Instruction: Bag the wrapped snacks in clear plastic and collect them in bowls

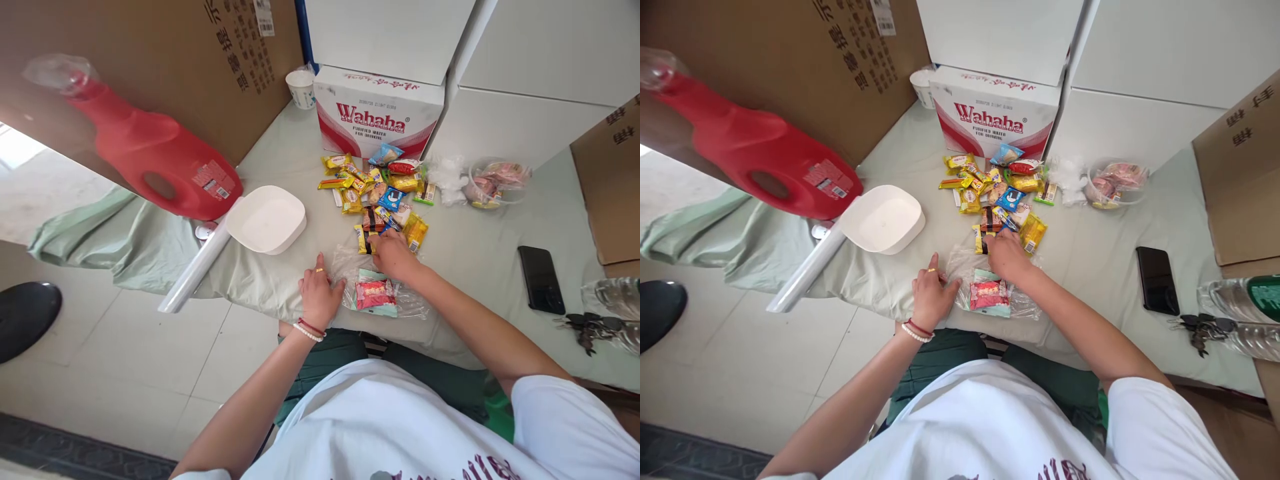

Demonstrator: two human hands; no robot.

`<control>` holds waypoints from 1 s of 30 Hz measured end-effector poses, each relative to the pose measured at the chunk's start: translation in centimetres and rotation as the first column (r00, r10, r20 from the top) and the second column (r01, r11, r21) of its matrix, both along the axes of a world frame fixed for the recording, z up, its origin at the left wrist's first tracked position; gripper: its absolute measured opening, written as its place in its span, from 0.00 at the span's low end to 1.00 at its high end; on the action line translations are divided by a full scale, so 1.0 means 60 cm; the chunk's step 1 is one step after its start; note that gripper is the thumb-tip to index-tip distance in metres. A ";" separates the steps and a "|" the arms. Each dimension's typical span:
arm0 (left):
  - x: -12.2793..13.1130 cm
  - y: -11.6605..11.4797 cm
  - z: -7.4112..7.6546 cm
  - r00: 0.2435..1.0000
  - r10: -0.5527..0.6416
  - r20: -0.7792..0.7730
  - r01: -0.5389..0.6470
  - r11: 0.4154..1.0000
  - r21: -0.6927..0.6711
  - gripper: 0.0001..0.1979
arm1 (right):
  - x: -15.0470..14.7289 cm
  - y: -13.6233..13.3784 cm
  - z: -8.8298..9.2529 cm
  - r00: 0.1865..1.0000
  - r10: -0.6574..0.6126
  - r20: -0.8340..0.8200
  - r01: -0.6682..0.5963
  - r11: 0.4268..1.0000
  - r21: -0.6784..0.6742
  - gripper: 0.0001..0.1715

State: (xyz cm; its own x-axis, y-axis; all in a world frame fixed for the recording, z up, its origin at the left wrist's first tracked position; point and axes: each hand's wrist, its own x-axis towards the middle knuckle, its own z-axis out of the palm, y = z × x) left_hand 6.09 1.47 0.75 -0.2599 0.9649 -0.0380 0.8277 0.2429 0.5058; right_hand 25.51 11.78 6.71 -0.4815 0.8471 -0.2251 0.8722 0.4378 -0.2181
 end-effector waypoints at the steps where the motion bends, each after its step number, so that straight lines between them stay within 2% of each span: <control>1: -0.001 0.004 0.000 1.000 0.005 0.023 -0.005 1.000 -0.016 0.33 | 0.004 0.001 0.004 1.000 -0.007 -0.018 0.007 1.000 -0.014 0.18; 3: -0.004 0.010 -0.002 0.998 0.007 0.058 -0.006 1.000 -0.023 0.23 | 0.015 0.001 0.010 0.997 0.003 -0.075 -0.005 1.000 -0.017 0.13; 5: -0.007 0.010 -0.008 0.995 -0.005 0.096 0.005 1.000 0.007 0.12 | 0.025 0.000 0.010 0.990 0.033 -0.137 -0.033 0.999 -0.001 0.13; 7: -0.009 0.006 -0.015 0.987 -0.030 0.161 0.013 0.995 0.102 0.04 | 0.032 0.000 0.003 0.979 0.087 -0.182 -0.084 0.996 0.028 0.15; 9: -0.013 0.000 -0.020 0.962 -0.078 0.261 0.010 0.968 0.251 0.04 | 0.033 0.002 -0.010 0.959 0.187 -0.214 -0.178 0.982 0.058 0.22; 11: -0.018 -0.007 -0.022 0.905 -0.166 0.391 0.016 0.933 0.359 0.05 | 0.030 0.005 -0.023 0.925 0.295 -0.241 -0.283 0.956 0.084 0.32; 15: -0.031 -0.020 -0.014 0.783 -0.295 0.547 0.064 0.914 0.402 0.05 | 0.018 0.013 -0.028 0.877 0.399 -0.268 -0.399 0.915 0.054 0.32; 19: -0.036 -0.034 -0.006 0.806 -0.312 0.504 0.083 0.901 0.425 0.08 | 0.008 0.020 -0.012 0.871 0.430 -0.237 -0.444 0.896 -0.010 0.28; 22: -0.034 -0.039 -0.010 0.880 -0.232 0.415 0.066 0.924 0.378 0.08 | 0.008 0.025 0.000 0.867 0.448 -0.217 -0.460 0.888 -0.004 0.11; 24: -0.030 -0.038 -0.016 0.924 -0.155 0.350 0.043 0.951 0.306 0.07 | 0.011 0.024 0.009 0.855 0.459 -0.243 -0.464 0.885 0.040 0.05; 27: -0.025 -0.033 -0.022 0.962 -0.091 0.258 0.040 0.980 0.196 0.09 | 0.018 0.008 0.031 0.862 0.445 -0.242 -0.443 0.894 0.065 0.06; 30: -0.021 -0.026 -0.023 0.982 -0.093 0.167 0.071 0.988 0.137 0.09 | 0.022 -0.027 0.061 0.924 0.380 -0.045 -0.382 0.924 -0.026 0.10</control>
